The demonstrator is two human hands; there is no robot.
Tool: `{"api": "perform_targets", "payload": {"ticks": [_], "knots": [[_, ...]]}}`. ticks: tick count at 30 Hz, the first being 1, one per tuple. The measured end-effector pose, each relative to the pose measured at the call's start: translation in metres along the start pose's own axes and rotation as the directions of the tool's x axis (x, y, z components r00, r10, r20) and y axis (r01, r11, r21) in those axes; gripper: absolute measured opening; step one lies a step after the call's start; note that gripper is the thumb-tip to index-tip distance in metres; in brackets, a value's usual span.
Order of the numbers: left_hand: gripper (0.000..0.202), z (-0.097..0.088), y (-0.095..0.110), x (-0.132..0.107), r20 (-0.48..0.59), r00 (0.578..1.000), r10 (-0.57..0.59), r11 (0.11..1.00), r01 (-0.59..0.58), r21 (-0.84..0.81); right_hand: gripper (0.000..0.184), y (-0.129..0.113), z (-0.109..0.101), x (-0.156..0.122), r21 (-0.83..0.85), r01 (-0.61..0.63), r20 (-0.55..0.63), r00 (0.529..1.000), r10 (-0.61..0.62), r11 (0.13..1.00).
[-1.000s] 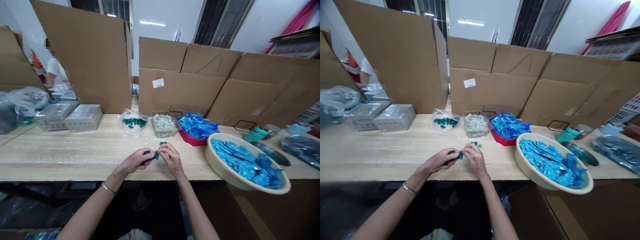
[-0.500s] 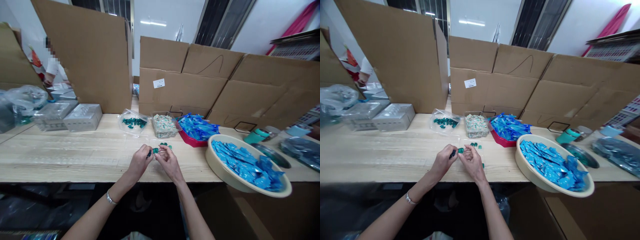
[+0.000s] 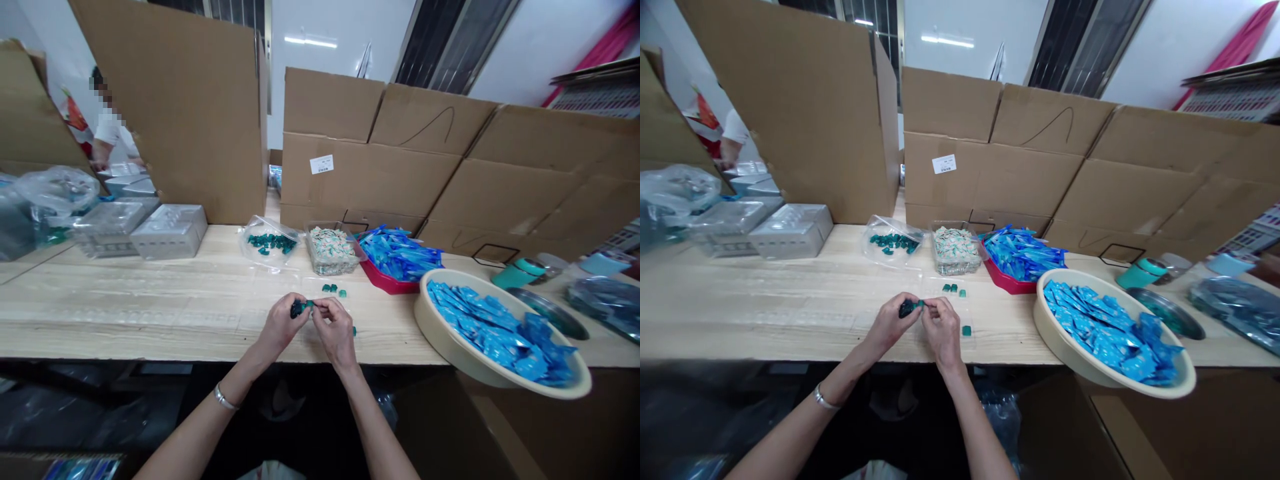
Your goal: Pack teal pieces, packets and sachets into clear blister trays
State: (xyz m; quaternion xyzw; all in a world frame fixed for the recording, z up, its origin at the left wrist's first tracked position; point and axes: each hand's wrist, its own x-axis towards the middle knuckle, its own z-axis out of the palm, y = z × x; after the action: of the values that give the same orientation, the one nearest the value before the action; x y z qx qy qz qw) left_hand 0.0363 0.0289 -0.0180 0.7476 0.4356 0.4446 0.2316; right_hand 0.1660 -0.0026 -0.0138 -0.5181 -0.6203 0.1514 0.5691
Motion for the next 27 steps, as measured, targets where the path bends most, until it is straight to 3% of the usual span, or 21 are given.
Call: {"api": "perform_targets", "payload": {"ticks": [7,10,13,16,21,27], "knots": [[0.005,0.009,0.001,-0.009,-0.026,0.999,0.048,0.997,-0.046,0.063,0.021,-0.004,0.007,-0.012,-0.27,0.136,0.027,0.991,-0.134,0.953],[0.005,0.011,-0.005,-0.011,-0.067,0.997,0.025,0.998,-0.021,0.054,0.025,-0.006,0.009,-0.015,-0.272,0.141,0.037,0.99,-0.136,0.952],[0.006,0.007,-0.01,-0.012,-0.064,0.997,0.042,0.999,-0.041,0.015,0.031,-0.003,0.0,-0.009,-0.09,0.017,0.1,0.995,-0.008,0.996],[0.009,0.002,-0.013,-0.012,-0.02,0.996,0.087,0.996,-0.087,-0.021,0.035,0.003,-0.015,0.003,0.062,-0.139,0.229,0.966,0.121,0.988],[0.012,0.003,-0.014,-0.013,0.031,0.992,0.123,0.991,-0.121,-0.063,0.021,0.011,-0.027,0.016,0.142,-0.241,0.357,0.917,0.178,0.96],[0.014,0.006,-0.013,-0.013,0.041,0.989,0.142,0.988,-0.138,-0.075,0.031,0.014,-0.023,0.016,0.245,-0.415,0.405,0.865,0.296,0.876]]}}
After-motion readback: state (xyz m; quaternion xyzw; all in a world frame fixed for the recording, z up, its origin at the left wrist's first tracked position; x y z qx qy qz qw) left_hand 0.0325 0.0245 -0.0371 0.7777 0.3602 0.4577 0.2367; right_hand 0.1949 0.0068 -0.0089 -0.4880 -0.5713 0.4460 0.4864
